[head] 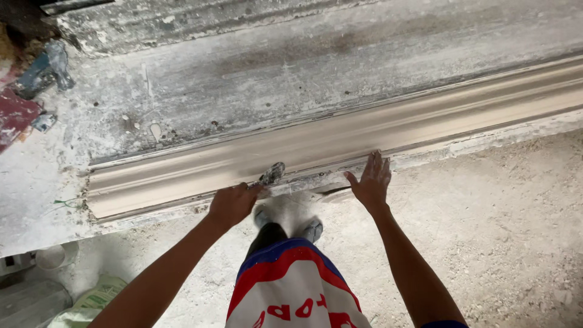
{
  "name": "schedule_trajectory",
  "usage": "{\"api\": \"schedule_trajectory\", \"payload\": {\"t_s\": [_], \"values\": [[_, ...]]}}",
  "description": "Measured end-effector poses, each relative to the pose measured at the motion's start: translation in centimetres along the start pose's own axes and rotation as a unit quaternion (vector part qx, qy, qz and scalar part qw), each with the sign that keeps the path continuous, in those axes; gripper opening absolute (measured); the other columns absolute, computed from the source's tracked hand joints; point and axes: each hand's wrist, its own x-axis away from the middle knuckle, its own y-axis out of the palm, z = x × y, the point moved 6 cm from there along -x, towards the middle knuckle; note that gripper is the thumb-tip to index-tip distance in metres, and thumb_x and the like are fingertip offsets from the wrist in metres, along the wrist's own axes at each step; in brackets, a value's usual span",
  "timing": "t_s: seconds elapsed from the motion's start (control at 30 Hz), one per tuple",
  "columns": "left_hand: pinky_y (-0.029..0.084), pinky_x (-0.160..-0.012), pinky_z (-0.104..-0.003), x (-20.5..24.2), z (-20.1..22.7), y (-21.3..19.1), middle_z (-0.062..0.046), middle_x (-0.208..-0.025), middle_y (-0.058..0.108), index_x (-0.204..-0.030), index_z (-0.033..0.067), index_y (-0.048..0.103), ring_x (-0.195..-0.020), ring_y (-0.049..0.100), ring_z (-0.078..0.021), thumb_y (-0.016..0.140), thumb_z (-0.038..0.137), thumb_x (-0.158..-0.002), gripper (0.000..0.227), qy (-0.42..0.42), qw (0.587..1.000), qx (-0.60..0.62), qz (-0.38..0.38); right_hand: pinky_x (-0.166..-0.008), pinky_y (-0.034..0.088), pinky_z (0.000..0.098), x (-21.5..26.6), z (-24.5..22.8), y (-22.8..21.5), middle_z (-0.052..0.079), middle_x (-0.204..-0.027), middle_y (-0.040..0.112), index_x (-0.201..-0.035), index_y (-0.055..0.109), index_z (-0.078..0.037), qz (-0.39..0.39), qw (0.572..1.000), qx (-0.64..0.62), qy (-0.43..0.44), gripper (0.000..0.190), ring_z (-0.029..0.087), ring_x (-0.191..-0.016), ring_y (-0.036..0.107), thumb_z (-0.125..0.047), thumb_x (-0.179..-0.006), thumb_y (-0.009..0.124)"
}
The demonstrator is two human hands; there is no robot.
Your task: The person smooths a long white cornice using a metal scraper. They repeatedly scrape along the length of the cornice, moving back and forth to refine the surface. The person adjusts their position and the cornice orientation to access different sections.
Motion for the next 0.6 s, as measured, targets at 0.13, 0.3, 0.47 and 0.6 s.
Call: {"api": "schedule_trajectory", "payload": {"t_s": [0.13,0.3,0.47,0.6], "values": [[0.054,-0.045,-0.040,0.0,-0.8,-0.7,-0.011,-0.081,0.071,-0.126,0.0239,0.070,-0.058,0.068,-0.0277,0.067,0.022,-0.093,0.033,0.038,0.999,-0.019,0.010,-0.117,0.019,0.0710,0.5,-0.1,0.4,0.023,-0.172,0.011,-0.162,0.020,0.001,-0.013,1.000,-0.014,0.012,0.106,0.053,-0.155,0.010,-0.073,-0.093,0.053],[0.056,-0.042,-0.039,-1.4,-1.2,1.0,-0.014,-0.091,0.073,-0.132,0.0282,0.066,-0.057,0.071,-0.0240,0.061,0.021,-0.098,0.035,-0.005,0.993,-0.015,-0.116,-0.117,0.022,0.0690,0.9,0.8,-1.1,0.020,-0.171,0.018,-0.163,0.023,-0.003,-0.024,1.000,-0.015,-0.012,0.103,0.050,-0.154,0.014,-0.071,-0.092,0.054],[0.057,-0.050,-0.043,-7.7,6.7,4.5,-0.018,-0.090,0.070,-0.131,0.0260,0.067,-0.065,0.072,-0.0296,0.057,0.018,-0.102,0.033,-0.002,0.996,0.031,-0.083,-0.113,0.029,0.0695,0.4,0.2,-1.3,0.018,-0.171,0.020,-0.162,0.028,-0.004,0.001,1.000,0.006,-0.018,0.102,0.048,-0.154,0.018,-0.072,-0.091,0.055],[0.056,-0.049,-0.046,-8.3,7.7,4.9,-0.017,-0.087,0.069,-0.133,0.0193,0.064,-0.066,0.072,-0.0319,0.059,0.020,-0.097,0.037,0.024,0.997,0.050,-0.053,-0.113,0.034,0.0677,1.0,0.8,-1.3,0.013,-0.171,0.023,-0.160,0.030,-0.007,0.001,1.000,0.025,-0.014,0.101,0.045,-0.155,0.025,-0.073,-0.089,0.058]]}}
